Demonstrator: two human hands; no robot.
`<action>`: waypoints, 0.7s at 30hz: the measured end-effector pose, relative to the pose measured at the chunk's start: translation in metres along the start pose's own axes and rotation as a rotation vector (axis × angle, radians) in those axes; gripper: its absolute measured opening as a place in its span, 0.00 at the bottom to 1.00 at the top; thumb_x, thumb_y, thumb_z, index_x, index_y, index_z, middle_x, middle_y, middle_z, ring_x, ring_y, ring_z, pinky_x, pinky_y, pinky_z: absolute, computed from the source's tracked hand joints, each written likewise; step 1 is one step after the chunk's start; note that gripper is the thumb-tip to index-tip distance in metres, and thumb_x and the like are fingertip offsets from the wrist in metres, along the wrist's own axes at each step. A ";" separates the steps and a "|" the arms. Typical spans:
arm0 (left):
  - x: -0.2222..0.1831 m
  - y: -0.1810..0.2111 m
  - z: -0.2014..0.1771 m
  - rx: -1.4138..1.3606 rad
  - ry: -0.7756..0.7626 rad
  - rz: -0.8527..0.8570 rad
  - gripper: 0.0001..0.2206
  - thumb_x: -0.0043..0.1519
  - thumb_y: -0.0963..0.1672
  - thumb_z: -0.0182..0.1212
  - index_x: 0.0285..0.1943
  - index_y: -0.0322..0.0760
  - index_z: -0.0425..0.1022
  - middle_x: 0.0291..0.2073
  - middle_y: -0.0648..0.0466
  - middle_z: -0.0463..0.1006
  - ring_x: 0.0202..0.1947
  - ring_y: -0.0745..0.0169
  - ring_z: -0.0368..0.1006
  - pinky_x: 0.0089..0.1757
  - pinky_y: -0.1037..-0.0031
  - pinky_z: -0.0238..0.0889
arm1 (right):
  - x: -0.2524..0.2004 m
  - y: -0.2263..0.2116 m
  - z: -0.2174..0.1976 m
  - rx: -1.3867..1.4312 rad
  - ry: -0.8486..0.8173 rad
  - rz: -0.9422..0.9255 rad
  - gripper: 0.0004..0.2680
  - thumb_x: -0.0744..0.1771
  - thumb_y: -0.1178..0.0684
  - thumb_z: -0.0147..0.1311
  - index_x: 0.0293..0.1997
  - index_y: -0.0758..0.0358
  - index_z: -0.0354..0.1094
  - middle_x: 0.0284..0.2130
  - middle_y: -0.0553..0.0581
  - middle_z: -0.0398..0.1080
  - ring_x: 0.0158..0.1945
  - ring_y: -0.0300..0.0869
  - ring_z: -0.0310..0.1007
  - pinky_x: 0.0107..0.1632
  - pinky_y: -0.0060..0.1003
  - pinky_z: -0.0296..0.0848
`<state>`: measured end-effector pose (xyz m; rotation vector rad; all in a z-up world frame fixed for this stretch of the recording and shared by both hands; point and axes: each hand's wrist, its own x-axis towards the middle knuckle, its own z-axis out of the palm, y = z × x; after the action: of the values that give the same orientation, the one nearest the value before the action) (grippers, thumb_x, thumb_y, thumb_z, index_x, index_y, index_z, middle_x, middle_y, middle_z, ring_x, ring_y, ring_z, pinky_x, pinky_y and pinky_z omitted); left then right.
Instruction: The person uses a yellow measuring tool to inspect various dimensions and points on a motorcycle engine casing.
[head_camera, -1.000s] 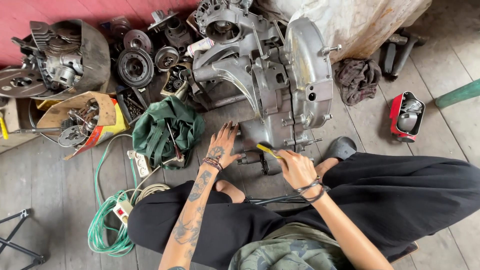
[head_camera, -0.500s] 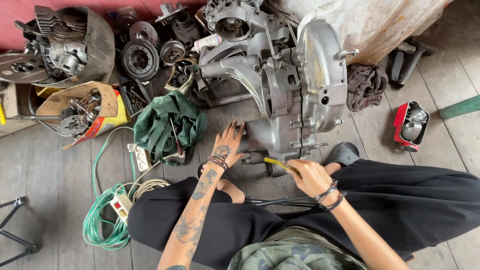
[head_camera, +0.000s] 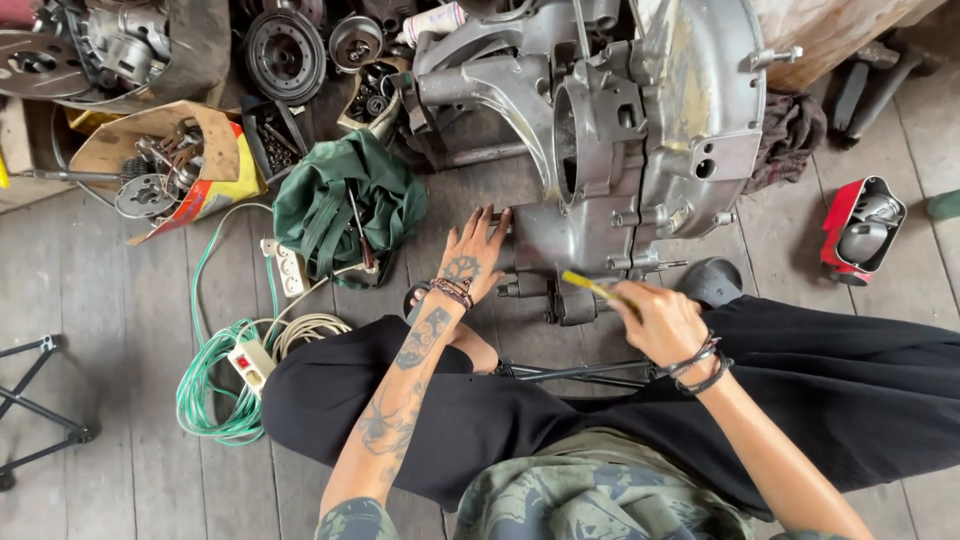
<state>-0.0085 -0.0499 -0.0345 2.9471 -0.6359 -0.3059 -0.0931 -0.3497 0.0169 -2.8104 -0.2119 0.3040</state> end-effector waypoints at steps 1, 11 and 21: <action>0.002 0.001 0.000 -0.001 0.000 0.006 0.50 0.54 0.49 0.75 0.82 0.41 0.42 0.74 0.40 0.53 0.75 0.42 0.50 0.61 0.44 0.54 | -0.002 -0.001 -0.004 -0.001 0.002 0.006 0.08 0.68 0.43 0.53 0.49 0.41 0.75 0.40 0.50 0.80 0.40 0.58 0.81 0.44 0.55 0.80; 0.001 -0.003 0.002 0.013 -0.014 -0.006 0.48 0.55 0.47 0.74 0.82 0.44 0.42 0.74 0.42 0.52 0.75 0.44 0.49 0.62 0.45 0.54 | 0.004 0.029 -0.028 0.275 -0.145 0.014 0.06 0.67 0.49 0.56 0.45 0.50 0.76 0.34 0.56 0.82 0.44 0.60 0.80 0.47 0.53 0.78; 0.002 0.000 -0.004 0.037 -0.043 0.022 0.48 0.57 0.47 0.73 0.82 0.40 0.42 0.74 0.39 0.52 0.75 0.42 0.49 0.61 0.46 0.54 | 0.008 0.014 0.003 0.294 -0.063 -0.074 0.05 0.66 0.49 0.58 0.45 0.47 0.75 0.34 0.56 0.81 0.43 0.56 0.80 0.46 0.51 0.78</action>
<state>-0.0057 -0.0510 -0.0314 2.9744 -0.6861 -0.3597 -0.0849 -0.3605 0.0084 -2.4987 -0.2616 0.3747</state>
